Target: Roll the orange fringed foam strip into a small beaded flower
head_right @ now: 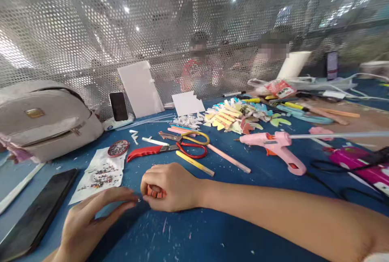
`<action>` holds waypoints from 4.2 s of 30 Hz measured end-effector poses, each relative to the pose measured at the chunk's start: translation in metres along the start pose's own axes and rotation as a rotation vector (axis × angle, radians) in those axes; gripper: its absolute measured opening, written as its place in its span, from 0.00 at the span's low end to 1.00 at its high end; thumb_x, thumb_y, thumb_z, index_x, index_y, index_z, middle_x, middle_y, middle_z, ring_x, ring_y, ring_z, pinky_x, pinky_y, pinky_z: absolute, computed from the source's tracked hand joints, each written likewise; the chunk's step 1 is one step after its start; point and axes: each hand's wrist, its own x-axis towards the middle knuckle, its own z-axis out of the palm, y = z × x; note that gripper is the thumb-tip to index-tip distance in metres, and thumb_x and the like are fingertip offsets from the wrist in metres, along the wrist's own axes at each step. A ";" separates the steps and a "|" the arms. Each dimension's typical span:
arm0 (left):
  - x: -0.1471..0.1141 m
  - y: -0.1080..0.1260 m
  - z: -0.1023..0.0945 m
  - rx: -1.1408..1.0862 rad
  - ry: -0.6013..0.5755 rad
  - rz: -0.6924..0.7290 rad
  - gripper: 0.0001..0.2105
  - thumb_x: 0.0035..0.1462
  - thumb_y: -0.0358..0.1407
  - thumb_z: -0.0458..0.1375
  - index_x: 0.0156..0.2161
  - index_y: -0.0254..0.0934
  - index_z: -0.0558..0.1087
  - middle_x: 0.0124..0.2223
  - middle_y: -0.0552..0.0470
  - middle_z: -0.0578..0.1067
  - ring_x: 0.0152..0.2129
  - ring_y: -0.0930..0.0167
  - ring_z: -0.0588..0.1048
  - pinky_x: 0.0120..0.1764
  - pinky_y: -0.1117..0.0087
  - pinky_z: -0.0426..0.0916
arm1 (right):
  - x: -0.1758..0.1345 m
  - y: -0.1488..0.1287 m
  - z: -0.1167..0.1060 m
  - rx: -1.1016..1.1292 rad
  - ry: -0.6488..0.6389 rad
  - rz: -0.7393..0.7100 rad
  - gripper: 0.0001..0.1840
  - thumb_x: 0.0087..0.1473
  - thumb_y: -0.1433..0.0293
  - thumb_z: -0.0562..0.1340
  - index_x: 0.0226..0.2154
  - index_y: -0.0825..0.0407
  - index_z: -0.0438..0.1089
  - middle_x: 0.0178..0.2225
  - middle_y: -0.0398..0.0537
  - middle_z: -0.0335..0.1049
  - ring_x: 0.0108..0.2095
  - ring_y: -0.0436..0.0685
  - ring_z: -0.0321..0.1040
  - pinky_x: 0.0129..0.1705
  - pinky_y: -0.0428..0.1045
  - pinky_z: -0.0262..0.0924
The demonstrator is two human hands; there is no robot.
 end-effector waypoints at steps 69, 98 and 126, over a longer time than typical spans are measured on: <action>0.008 0.003 0.006 -0.119 -0.049 -0.115 0.12 0.59 0.28 0.62 0.46 0.43 0.70 0.38 0.54 0.82 0.32 0.72 0.81 0.37 0.75 0.74 | -0.002 0.001 0.000 0.092 0.017 0.105 0.01 0.54 0.72 0.62 0.32 0.53 0.68 0.27 0.41 0.65 0.27 0.49 0.61 0.32 0.44 0.58; 0.018 -0.004 0.001 -0.332 -0.145 -0.458 0.06 0.57 0.28 0.57 0.30 0.38 0.72 0.30 0.52 0.78 0.28 0.69 0.76 0.33 0.70 0.72 | 0.000 -0.002 -0.004 0.147 0.003 0.188 0.01 0.54 0.74 0.61 0.32 0.53 0.68 0.24 0.39 0.61 0.24 0.47 0.57 0.27 0.42 0.54; 0.010 0.001 0.005 -0.440 0.000 -0.560 0.04 0.53 0.28 0.63 0.34 0.40 0.76 0.32 0.53 0.79 0.31 0.70 0.77 0.37 0.71 0.73 | 0.002 -0.002 -0.003 0.075 -0.012 0.155 0.01 0.53 0.74 0.62 0.31 0.53 0.68 0.24 0.38 0.61 0.26 0.48 0.59 0.29 0.43 0.54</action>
